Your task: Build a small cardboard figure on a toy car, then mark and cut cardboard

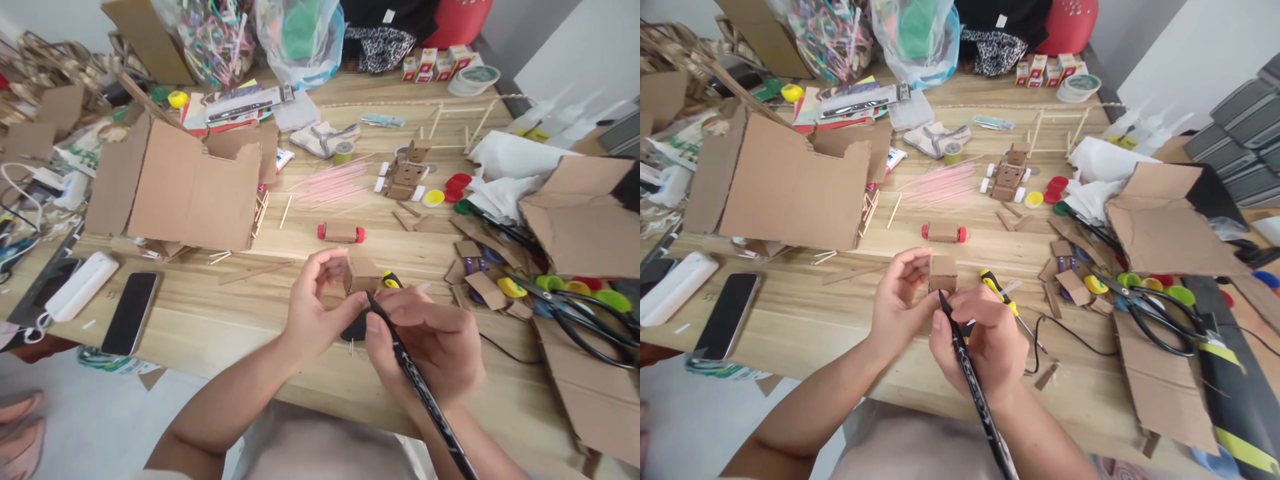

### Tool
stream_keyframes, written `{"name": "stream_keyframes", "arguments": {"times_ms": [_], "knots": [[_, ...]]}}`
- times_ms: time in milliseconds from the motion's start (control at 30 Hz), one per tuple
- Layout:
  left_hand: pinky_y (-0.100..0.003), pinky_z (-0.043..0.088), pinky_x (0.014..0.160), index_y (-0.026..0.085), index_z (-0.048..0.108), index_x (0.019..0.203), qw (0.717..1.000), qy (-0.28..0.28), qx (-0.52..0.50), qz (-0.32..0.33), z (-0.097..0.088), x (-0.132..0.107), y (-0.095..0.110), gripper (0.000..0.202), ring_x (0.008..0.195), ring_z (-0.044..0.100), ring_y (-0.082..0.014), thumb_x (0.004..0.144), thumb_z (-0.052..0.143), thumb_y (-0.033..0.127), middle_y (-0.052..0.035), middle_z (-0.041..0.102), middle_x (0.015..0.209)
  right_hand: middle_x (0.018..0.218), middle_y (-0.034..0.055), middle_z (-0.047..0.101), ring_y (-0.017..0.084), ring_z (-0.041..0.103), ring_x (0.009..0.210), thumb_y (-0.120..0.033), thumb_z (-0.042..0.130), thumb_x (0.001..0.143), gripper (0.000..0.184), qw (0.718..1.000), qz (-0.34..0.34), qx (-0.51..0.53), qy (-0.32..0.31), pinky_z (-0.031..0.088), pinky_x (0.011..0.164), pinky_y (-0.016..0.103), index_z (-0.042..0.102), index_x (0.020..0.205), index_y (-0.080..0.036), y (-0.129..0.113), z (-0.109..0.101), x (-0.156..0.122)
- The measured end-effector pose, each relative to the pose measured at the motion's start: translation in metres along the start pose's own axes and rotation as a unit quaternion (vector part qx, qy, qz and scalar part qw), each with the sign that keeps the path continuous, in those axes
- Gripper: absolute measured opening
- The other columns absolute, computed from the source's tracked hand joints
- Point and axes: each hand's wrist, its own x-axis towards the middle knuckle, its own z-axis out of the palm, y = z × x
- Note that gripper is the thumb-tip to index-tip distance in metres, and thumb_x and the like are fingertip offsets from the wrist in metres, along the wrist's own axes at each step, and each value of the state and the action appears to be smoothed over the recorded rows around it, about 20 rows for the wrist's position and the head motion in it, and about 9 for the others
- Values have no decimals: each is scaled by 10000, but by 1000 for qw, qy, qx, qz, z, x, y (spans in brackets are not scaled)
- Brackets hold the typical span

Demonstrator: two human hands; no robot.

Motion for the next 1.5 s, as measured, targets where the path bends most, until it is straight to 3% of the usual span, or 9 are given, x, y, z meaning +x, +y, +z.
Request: {"name": "stream_keyframes", "arguments": {"times_ms": [400, 1000, 1500], "knots": [[-338, 603, 943, 259, 639, 1245, 999, 3, 37, 2, 0, -2, 3, 447, 1052, 755, -210, 889, 857, 420, -73, 782, 1138, 718, -26, 642, 149, 670, 607, 9, 684, 864, 303, 998, -17, -66, -11, 626, 586, 312, 546, 845, -260, 0, -1, 3], [-358, 612, 926, 254, 649, 1211, 999, 19, 40, -16, 3, -2, 8, 459, 1008, 752, -212, 848, 883, 410, -69, 785, 1085, 711, -13, 667, 152, 662, 579, 23, 705, 850, 328, 994, -32, -104, -27, 597, 512, 299, 535, 848, -258, -3, -2, 8], [-342, 610, 915, 257, 639, 1230, 999, 17, 44, 7, 4, -4, 7, 431, 987, 750, -198, 886, 855, 399, -58, 783, 1068, 726, -9, 658, 162, 661, 595, 22, 687, 863, 324, 993, -28, -115, -26, 607, 523, 323, 543, 861, -268, -5, -3, 7]]}}
